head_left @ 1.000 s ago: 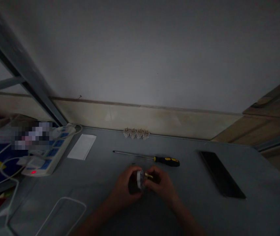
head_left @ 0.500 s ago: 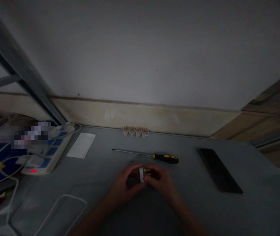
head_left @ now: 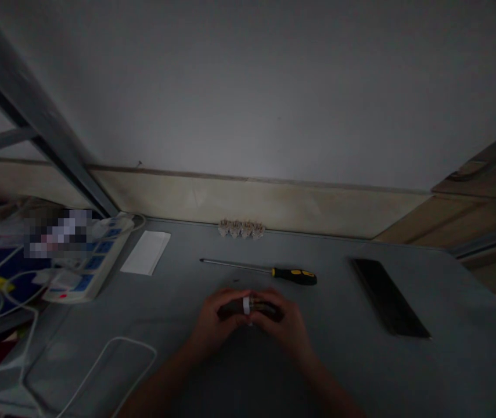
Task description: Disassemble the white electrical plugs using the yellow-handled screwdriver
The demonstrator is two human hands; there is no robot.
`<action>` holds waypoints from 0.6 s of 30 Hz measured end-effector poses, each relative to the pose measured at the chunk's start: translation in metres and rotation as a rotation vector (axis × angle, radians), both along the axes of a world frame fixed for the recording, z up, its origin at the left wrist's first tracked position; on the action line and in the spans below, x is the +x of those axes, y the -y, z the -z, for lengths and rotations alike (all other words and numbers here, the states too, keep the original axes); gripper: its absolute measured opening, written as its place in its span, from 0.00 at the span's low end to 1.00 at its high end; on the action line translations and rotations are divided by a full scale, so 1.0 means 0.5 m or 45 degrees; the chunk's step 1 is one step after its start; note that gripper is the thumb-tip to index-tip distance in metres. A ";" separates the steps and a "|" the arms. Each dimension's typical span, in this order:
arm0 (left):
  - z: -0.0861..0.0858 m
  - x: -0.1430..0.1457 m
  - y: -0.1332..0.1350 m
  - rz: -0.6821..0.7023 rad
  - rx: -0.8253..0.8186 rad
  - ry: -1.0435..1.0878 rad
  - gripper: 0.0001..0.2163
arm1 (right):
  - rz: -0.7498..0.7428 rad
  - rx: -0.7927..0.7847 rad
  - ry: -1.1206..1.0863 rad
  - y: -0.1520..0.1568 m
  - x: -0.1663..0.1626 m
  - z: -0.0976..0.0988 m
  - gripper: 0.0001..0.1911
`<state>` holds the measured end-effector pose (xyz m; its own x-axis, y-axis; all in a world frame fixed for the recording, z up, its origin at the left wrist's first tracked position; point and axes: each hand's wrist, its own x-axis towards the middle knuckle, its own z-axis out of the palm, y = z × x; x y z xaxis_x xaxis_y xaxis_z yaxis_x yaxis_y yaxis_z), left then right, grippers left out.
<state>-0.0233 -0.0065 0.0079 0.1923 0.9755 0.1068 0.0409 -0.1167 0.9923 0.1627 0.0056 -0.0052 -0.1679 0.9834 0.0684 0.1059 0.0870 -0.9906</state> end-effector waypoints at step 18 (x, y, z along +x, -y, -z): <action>-0.011 0.001 -0.007 -0.020 -0.369 0.303 0.20 | -0.118 0.420 0.369 0.011 -0.009 -0.017 0.29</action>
<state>-0.0229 -0.0029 0.0135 0.1804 0.9744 -0.1342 -0.1950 0.1692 0.9661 0.1584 0.0002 0.0034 -0.3129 0.8966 0.3133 0.3516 0.4158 -0.8387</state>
